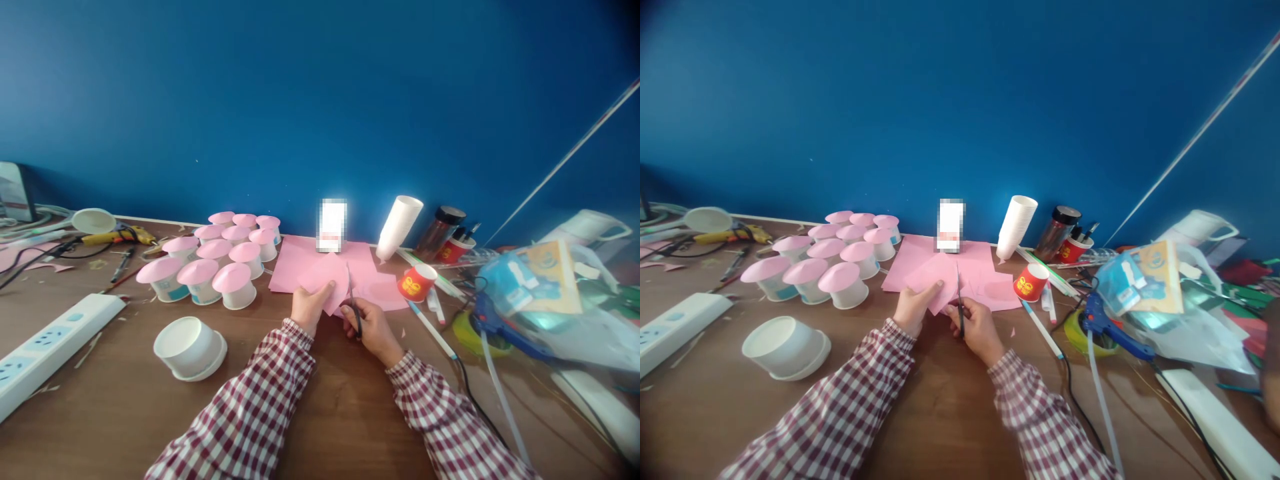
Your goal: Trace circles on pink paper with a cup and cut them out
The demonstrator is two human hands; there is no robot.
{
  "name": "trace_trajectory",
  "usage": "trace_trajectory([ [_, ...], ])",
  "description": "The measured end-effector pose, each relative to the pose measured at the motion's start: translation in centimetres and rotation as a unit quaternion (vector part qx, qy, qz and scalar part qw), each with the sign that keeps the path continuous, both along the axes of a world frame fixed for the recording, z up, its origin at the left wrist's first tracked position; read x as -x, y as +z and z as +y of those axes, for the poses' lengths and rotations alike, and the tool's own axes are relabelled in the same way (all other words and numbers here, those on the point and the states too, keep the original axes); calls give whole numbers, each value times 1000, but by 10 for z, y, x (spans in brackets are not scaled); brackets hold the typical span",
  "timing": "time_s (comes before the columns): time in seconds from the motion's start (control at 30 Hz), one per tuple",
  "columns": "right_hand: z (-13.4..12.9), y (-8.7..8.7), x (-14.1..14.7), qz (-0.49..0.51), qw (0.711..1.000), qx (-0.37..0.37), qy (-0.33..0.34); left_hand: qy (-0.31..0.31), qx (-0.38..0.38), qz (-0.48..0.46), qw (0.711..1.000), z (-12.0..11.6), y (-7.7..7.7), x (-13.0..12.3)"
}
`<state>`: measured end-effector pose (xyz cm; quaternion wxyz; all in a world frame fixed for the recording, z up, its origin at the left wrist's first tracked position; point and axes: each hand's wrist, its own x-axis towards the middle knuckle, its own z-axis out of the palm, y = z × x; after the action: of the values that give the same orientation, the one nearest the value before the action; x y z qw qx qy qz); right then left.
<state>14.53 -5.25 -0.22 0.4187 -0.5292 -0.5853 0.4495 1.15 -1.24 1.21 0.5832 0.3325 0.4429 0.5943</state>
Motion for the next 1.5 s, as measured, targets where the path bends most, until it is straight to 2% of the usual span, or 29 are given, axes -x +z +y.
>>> trace_trajectory([
  [0.37,0,-3,-2,-7,1000,-11,4,22,10,22,999,7,-6,-1],
  [0.63,1,-4,-2,-5,1000,-13,-5,24,6,0,1000,6,-4,0],
  [0.83,4,-1,-3,51,996,-30,-60,35,42,1,999,8,-7,3],
  [1.03,9,-5,-9,109,979,-68,-158,4,70,-98,993,17,-13,9],
  [1.13,11,-8,-13,74,975,-89,-191,-11,60,-137,989,18,-12,11],
  [1.23,12,-9,-15,-50,972,-117,-199,-45,45,-175,982,17,-10,12],
  [1.33,14,-9,-17,-160,954,-144,-208,-66,38,-195,978,17,-11,12],
  [1.5,18,-9,-20,-171,947,-151,-224,-83,42,-205,974,20,-12,13],
])
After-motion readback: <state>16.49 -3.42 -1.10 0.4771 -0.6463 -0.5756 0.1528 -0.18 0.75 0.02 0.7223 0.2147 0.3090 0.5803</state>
